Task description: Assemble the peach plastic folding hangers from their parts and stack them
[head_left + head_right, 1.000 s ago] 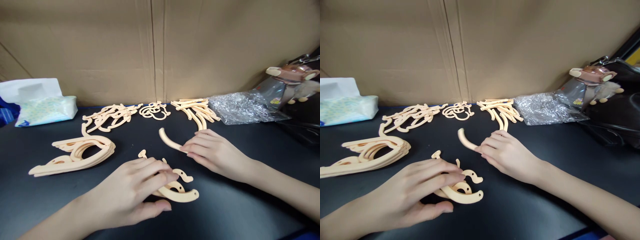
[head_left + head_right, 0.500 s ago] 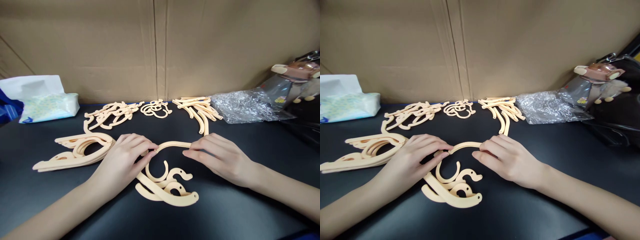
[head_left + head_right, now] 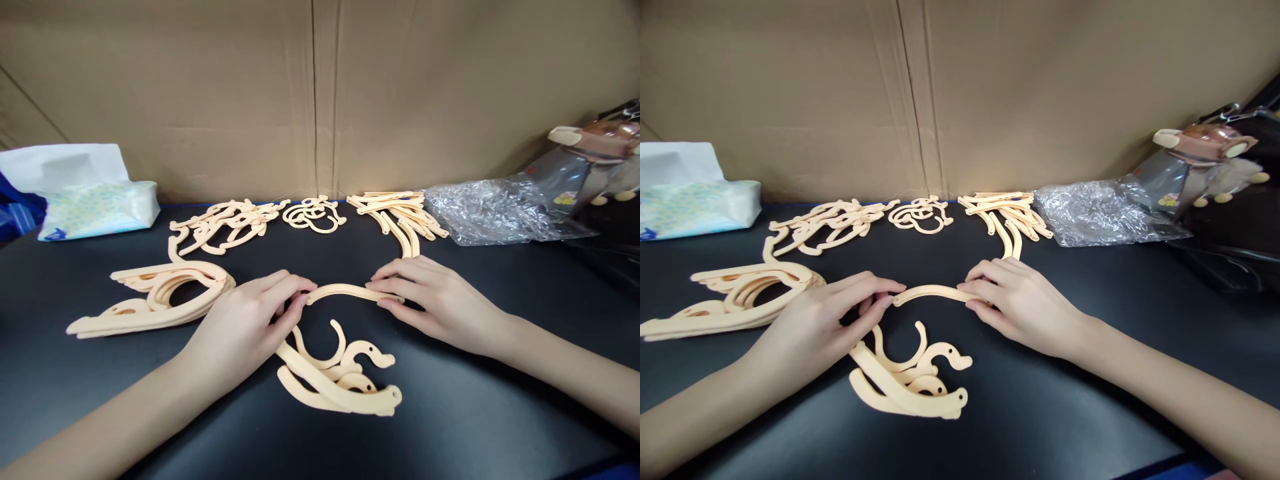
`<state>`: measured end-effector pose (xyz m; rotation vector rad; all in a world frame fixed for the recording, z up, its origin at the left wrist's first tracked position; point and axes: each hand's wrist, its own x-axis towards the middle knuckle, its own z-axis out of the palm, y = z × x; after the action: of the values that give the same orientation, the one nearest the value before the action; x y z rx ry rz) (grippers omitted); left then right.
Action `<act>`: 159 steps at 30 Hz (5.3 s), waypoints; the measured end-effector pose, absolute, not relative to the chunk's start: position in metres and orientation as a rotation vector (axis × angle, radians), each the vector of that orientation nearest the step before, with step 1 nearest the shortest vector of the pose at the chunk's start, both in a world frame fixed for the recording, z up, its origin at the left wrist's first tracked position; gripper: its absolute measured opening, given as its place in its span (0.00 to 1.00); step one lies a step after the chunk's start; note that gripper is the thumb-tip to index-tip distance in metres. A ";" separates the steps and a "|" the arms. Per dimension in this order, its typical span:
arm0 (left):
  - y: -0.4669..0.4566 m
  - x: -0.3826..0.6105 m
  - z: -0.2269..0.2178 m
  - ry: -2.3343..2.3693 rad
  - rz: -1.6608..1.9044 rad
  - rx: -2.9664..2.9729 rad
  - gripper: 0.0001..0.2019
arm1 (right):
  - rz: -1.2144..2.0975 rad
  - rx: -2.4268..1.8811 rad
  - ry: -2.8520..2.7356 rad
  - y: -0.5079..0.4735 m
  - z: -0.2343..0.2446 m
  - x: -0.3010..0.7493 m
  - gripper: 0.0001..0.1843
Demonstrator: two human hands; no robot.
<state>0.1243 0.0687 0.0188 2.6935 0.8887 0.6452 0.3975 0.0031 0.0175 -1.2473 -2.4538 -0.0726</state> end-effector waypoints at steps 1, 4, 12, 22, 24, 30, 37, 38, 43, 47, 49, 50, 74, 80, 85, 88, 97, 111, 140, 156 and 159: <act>0.068 0.124 0.019 0.903 0.662 2.648 0.12 | -0.025 -1.217 -2.453 0.002 0.018 0.397 0.11; 0.065 0.124 0.021 0.916 0.695 2.513 0.12 | 0.006 -1.120 -2.446 -0.006 0.025 0.392 0.12; 0.065 0.122 0.019 0.916 0.656 2.384 0.12 | -0.172 -0.806 -2.639 -0.037 0.037 0.370 0.18; 0.065 0.123 0.017 0.876 0.594 2.517 0.11 | -0.070 -0.868 -2.721 -0.029 0.027 0.375 0.10; 0.065 0.123 0.017 0.878 0.591 2.506 0.11 | -0.048 -0.879 -2.739 -0.029 0.027 0.374 0.11; 0.064 0.123 0.019 0.873 0.588 2.459 0.11 | -0.040 -0.862 -2.759 -0.030 0.027 0.372 0.10; 0.064 0.119 0.025 0.987 0.704 2.207 0.15 | -0.082 -0.909 -2.600 -0.022 0.035 0.382 0.08; 0.064 0.119 0.026 1.005 0.721 2.164 0.16 | -0.040 -0.937 -2.575 -0.021 0.036 0.384 0.09; 0.064 0.120 0.028 1.022 0.744 2.034 0.21 | 0.499 -1.042 -2.463 -0.014 0.039 0.388 0.08; 0.064 0.121 0.028 0.968 0.711 1.875 0.23 | 0.837 -1.099 -2.302 -0.013 0.039 0.387 0.06; 0.064 0.121 0.029 0.939 0.717 1.882 0.21 | 0.904 -1.133 -2.218 -0.012 0.039 0.386 0.05; 0.064 0.121 0.029 0.923 0.727 1.906 0.21 | 0.919 -1.151 -2.176 -0.012 0.039 0.386 0.05; 0.036 0.127 0.030 0.589 0.609 3.050 0.08 | 0.676 -1.091 -2.025 -0.012 0.024 0.368 0.19; 0.054 0.113 0.049 0.823 0.289 2.968 0.08 | 0.351 -0.972 -2.555 -0.014 0.025 0.372 0.19; 0.058 0.110 0.056 0.748 0.081 2.817 0.09 | 0.161 -0.987 -2.684 -0.015 0.024 0.373 0.21; 0.056 0.110 0.053 0.721 0.040 2.808 0.09 | 0.118 -1.008 -2.665 -0.013 0.023 0.377 0.20; 0.053 0.114 0.040 0.690 0.097 2.793 0.08 | 0.098 -0.962 -2.631 -0.013 0.022 0.376 0.17; 0.044 0.125 0.038 0.649 0.469 2.880 0.07 | 0.836 -1.373 -2.015 -0.013 0.035 0.350 0.14; 0.041 0.131 0.024 0.700 0.441 2.841 0.07 | 1.435 -1.276 -1.350 0.020 0.021 0.365 0.14; 0.044 0.135 0.018 0.595 0.492 2.849 0.10 | 1.458 -1.252 -1.332 0.017 0.024 0.361 0.14; 0.043 0.135 0.018 0.597 0.472 2.835 0.09 | 1.446 -1.274 -1.341 0.017 0.024 0.359 0.14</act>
<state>0.1353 0.0432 0.0184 2.8348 0.5966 0.4716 0.3594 0.0169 0.0242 -1.2741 -1.3406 1.4457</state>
